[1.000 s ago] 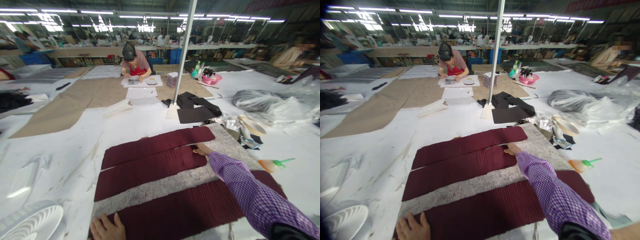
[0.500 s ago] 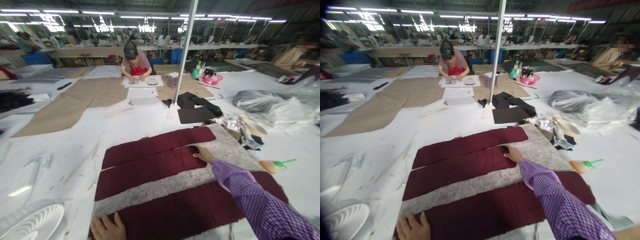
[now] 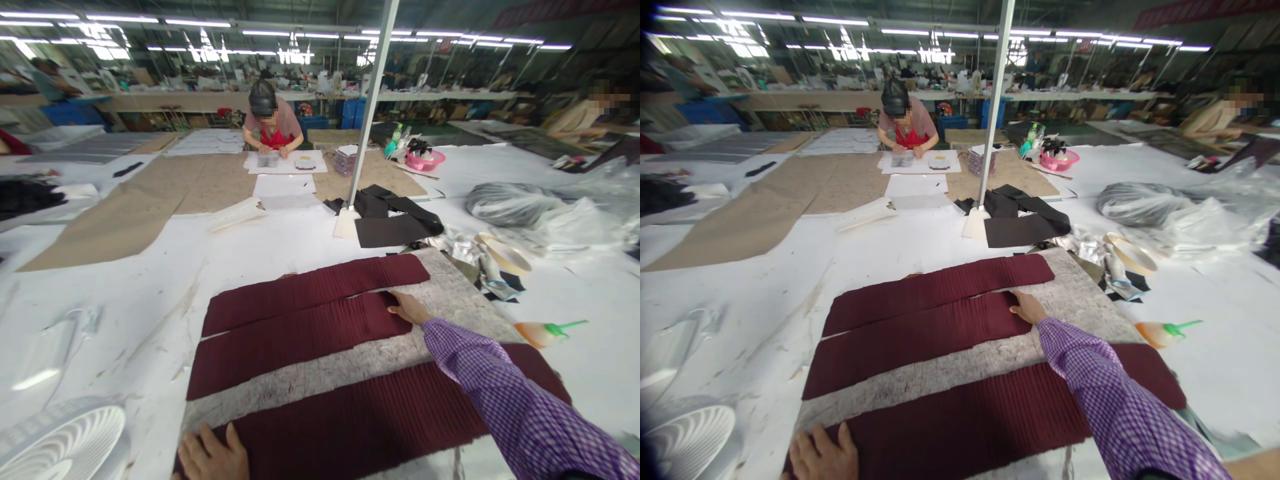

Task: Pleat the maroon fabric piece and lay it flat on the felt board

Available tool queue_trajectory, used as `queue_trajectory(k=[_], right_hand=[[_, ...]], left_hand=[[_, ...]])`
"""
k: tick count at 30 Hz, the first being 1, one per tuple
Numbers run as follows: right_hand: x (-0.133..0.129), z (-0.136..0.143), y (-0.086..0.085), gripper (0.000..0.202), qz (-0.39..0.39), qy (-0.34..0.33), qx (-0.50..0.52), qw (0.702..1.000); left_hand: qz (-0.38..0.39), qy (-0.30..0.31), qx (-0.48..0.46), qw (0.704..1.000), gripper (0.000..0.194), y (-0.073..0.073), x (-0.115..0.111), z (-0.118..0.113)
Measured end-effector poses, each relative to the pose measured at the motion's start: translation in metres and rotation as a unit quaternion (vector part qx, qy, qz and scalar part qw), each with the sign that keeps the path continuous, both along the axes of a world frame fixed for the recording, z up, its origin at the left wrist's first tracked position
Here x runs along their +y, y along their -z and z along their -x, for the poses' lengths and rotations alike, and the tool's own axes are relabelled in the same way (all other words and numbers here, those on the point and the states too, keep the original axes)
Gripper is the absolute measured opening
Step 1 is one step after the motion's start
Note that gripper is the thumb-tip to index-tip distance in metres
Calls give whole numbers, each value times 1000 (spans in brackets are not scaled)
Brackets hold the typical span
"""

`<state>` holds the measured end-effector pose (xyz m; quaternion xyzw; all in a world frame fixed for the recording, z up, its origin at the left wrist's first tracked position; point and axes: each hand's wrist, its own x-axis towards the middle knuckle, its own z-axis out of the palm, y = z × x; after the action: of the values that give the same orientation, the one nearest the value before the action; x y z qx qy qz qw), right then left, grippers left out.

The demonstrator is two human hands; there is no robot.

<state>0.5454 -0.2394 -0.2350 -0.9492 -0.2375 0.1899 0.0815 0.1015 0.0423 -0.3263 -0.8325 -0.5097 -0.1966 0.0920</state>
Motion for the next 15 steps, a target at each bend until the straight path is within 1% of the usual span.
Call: queue_trajectory(k=[8,15], right_hand=[[-5,-1,9,31,-6,3,-16,1000],[-6,4,11,32,24,33,-70,997]], left_hand=[[3,2,0,1000,62,1,1,1],[0,-7,1,1000,60,3,2,2]])
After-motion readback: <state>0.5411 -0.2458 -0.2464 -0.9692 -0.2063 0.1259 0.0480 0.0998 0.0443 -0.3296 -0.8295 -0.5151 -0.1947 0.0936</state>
